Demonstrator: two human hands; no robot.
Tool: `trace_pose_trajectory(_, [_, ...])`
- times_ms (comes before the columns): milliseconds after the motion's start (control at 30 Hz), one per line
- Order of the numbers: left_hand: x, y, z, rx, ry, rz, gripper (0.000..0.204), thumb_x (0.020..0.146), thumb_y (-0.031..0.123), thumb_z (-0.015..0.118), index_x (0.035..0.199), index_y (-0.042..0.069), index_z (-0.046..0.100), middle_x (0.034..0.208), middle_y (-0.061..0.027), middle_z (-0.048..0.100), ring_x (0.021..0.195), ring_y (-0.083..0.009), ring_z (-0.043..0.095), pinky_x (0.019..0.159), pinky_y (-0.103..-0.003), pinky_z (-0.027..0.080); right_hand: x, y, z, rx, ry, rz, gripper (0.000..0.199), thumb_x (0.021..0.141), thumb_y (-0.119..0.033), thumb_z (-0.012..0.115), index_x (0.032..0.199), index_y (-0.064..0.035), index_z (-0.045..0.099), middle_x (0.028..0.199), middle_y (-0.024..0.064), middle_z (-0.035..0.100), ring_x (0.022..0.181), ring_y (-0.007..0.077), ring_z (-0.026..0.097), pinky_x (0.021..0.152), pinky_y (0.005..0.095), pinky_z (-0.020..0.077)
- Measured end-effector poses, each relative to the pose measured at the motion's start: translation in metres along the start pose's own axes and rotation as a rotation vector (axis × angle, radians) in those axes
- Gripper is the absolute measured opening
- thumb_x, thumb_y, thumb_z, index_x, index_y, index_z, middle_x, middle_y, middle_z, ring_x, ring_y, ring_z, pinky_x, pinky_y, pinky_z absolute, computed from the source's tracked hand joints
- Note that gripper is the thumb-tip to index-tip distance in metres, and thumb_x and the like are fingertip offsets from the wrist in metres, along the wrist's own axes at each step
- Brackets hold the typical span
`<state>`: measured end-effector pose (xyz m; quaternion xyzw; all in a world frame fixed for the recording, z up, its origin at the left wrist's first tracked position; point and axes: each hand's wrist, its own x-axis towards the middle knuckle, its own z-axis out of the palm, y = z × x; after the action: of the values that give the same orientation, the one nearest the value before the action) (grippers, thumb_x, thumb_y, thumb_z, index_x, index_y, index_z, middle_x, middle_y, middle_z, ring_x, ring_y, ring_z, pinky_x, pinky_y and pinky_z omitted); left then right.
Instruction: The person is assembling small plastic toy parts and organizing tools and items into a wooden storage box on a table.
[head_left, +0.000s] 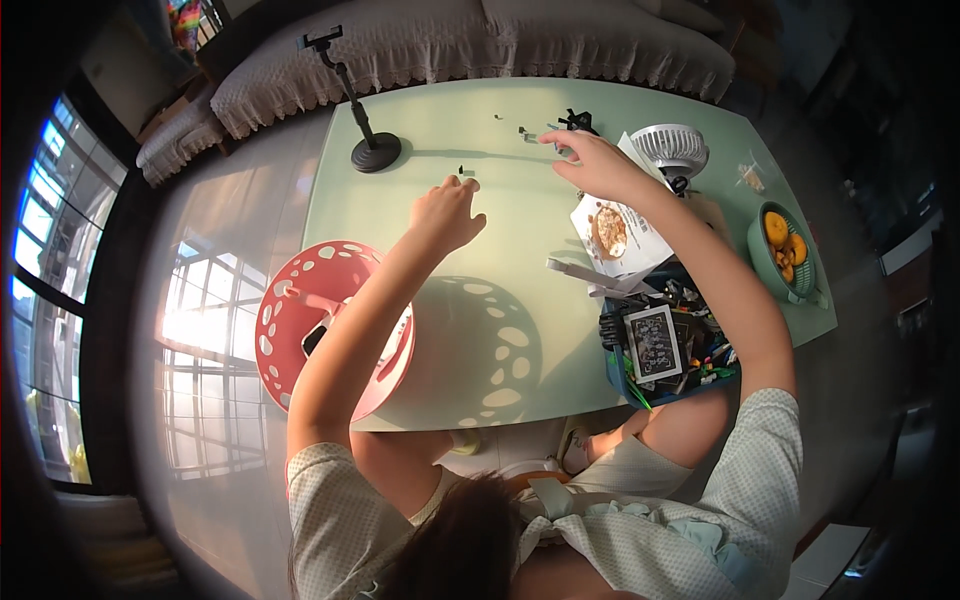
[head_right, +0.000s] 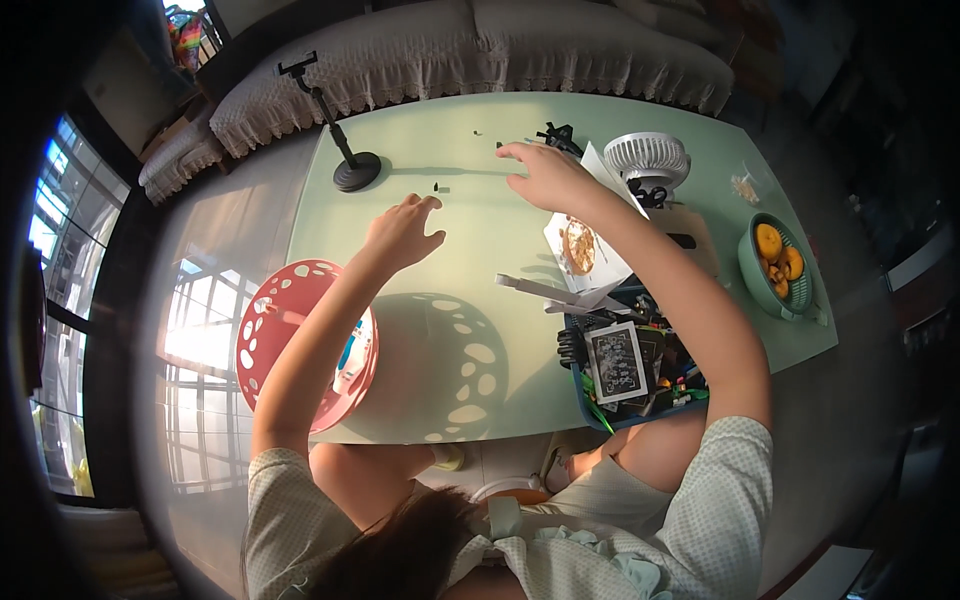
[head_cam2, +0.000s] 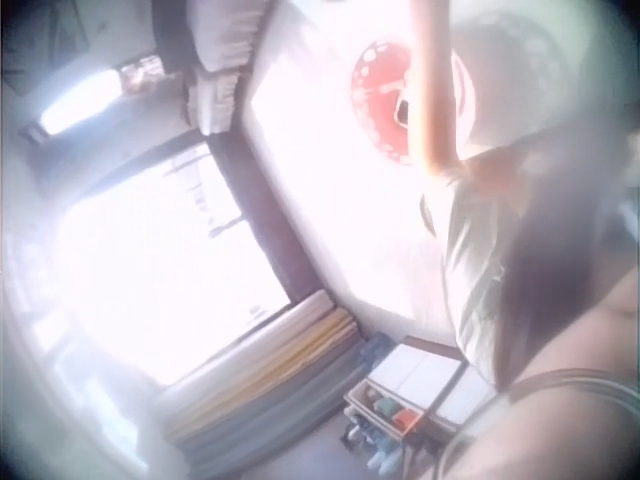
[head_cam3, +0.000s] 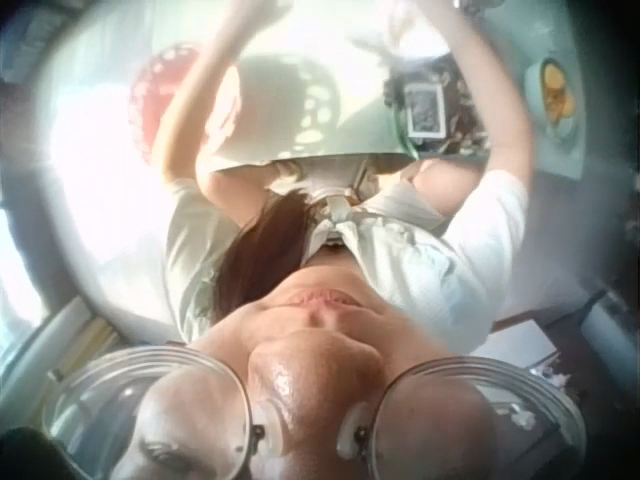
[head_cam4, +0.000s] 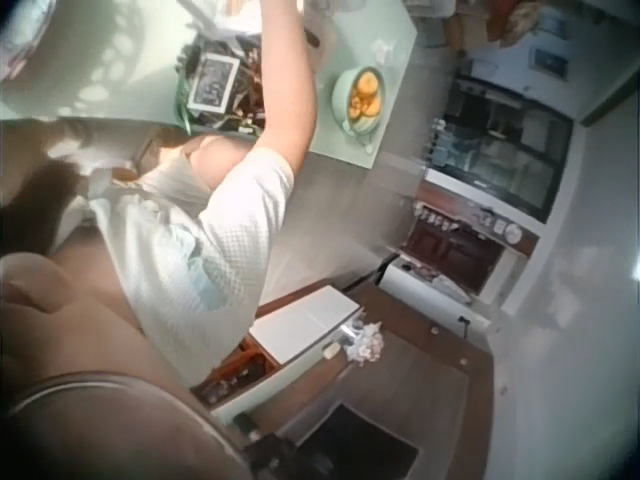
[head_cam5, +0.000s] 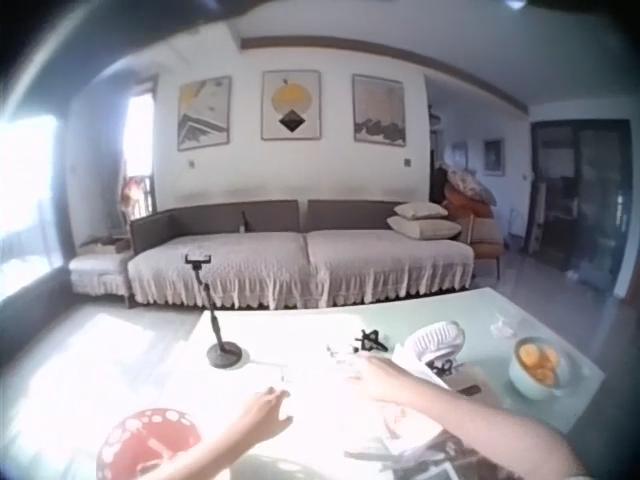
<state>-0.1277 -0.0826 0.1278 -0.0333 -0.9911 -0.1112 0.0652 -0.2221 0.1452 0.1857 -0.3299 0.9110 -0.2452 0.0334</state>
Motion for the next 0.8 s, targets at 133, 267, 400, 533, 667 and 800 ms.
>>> trace_pose_trajectory(133, [0.07, -0.028, 0.035, 0.06, -0.196, -0.076, 0.049, 0.078, 0.017, 0.062, 0.123, 0.006, 0.049, 0.121, -0.0156, 0.054, 0.1, -0.0327, 0.064, 0.078, -0.041, 0.055, 0.101, 0.058, 0.025, -0.291, -0.048, 0.168, 0.048, 0.086, -0.016, 0.055, 0.132, -0.0044, 0.049, 0.127, 0.0204, 0.055, 0.115, 0.0336, 0.057, 0.093, 0.0446, 0.048])
trace_pose_trajectory(267, [0.119, -0.044, 0.056, 0.124, -0.351, -0.233, 0.051, 0.077, 0.009, 0.062, 0.126, 0.005, 0.047, 0.129, -0.0147, 0.051, 0.109, -0.0311, 0.062, 0.083, -0.039, 0.055, 0.163, 0.063, 0.041, -0.471, -0.205, 0.59, 0.052, 0.085, -0.012, 0.054, 0.136, -0.005, 0.046, 0.141, 0.0161, 0.045, 0.126, 0.035, 0.05, 0.099, 0.0457, 0.0468])
trace_pose_trajectory(400, [0.143, -0.059, 0.078, 0.129, -0.348, -0.26, 0.056, 0.075, 0.007, 0.065, 0.128, 0.006, 0.046, 0.129, -0.0139, 0.052, 0.113, -0.0305, 0.059, 0.086, -0.037, 0.054, 0.193, 0.083, 0.048, -0.473, -0.171, 0.655, 0.049, 0.089, -0.02, 0.047, 0.136, -0.0071, 0.044, 0.139, 0.0218, 0.044, 0.122, 0.0402, 0.05, 0.098, 0.0513, 0.0449])
trace_pose_trajectory(533, [0.149, -0.075, 0.091, 0.078, -0.333, -0.287, 0.048, 0.075, 0.005, 0.065, 0.122, 0.006, 0.054, 0.127, -0.0132, 0.054, 0.111, -0.0305, 0.06, 0.085, -0.037, 0.055, 0.199, 0.099, 0.072, -0.512, -0.193, 0.774, 0.053, 0.096, -0.036, 0.039, 0.145, -0.015, 0.035, 0.149, 0.0167, 0.032, 0.135, 0.0353, 0.037, 0.105, 0.0514, 0.0412])
trace_pose_trajectory(667, [0.178, -0.064, 0.104, 0.06, -0.3, -0.137, 0.03, 0.073, 0.002, 0.063, 0.103, 0.008, 0.064, 0.109, -0.0117, 0.063, 0.101, -0.0311, 0.063, 0.079, -0.039, 0.055, 0.217, 0.204, 0.085, -0.322, -0.115, 0.888, 0.059, 0.096, -0.037, 0.043, 0.149, -0.0189, 0.029, 0.154, 0.0152, 0.022, 0.14, 0.0431, 0.024, 0.106, 0.056, 0.0369])
trace_pose_trajectory(800, [0.186, -0.078, 0.113, 0.032, -0.263, -0.152, 0.033, 0.072, 0.0, 0.058, 0.104, 0.01, 0.061, 0.1, -0.011, 0.066, 0.093, -0.0315, 0.064, 0.075, -0.04, 0.054, 0.212, 0.169, 0.117, -0.487, -0.134, 0.753, 0.056, 0.086, -0.03, 0.057, 0.14, -0.0209, 0.042, 0.15, 0.012, 0.027, 0.136, 0.0447, 0.023, 0.105, 0.0537, 0.0384])
